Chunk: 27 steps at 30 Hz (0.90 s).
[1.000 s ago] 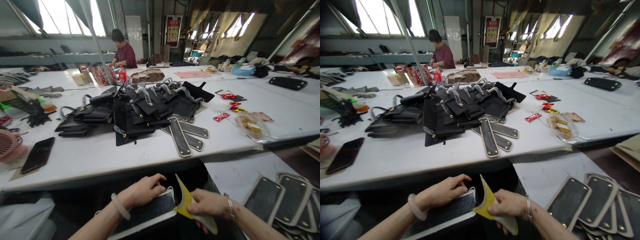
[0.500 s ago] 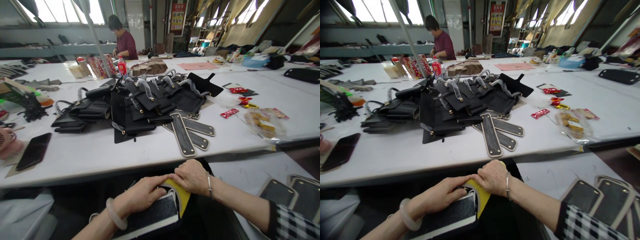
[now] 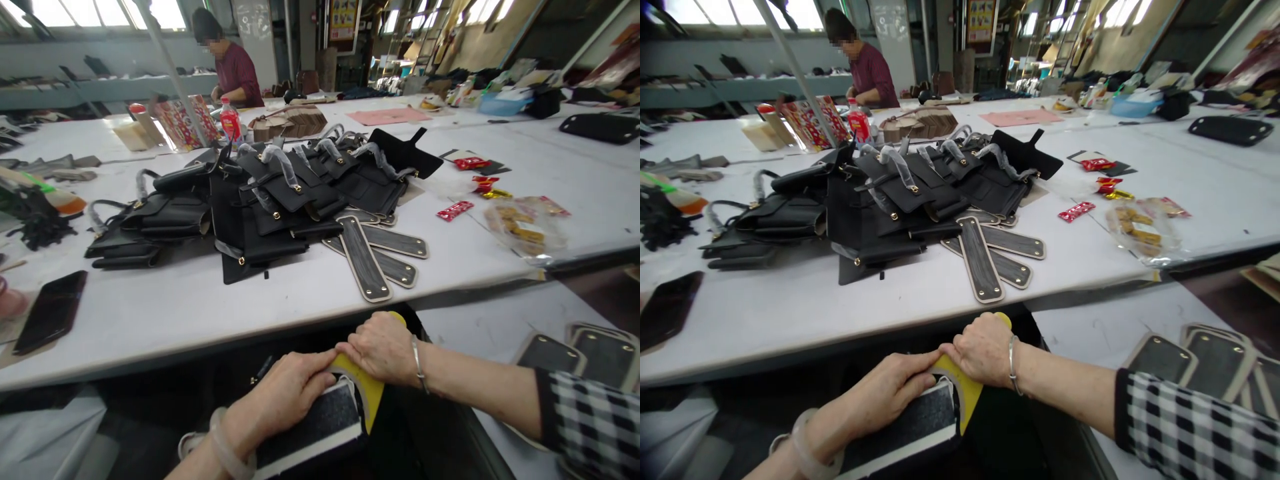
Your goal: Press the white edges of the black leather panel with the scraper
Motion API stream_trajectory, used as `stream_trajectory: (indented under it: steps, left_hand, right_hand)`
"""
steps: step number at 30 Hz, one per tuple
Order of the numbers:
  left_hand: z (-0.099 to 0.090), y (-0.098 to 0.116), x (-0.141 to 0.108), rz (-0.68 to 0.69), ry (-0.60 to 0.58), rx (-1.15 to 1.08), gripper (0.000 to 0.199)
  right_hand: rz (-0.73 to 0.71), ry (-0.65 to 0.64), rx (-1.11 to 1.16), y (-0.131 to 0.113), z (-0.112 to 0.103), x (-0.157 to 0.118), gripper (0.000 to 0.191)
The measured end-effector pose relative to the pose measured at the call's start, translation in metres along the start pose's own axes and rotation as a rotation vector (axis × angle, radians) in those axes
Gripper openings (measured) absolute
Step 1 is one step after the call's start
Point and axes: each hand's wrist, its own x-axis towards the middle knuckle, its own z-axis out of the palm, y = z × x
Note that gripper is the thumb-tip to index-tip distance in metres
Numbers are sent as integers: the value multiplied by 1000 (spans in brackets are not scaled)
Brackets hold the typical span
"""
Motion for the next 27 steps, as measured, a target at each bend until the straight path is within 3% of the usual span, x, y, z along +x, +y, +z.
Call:
stream_trajectory:
  steps: [27]
  left_hand:
    - [15,-4,-13,65,111,221,30]
  right_hand:
    - [250,-43,-31,-45,8,-20,58]
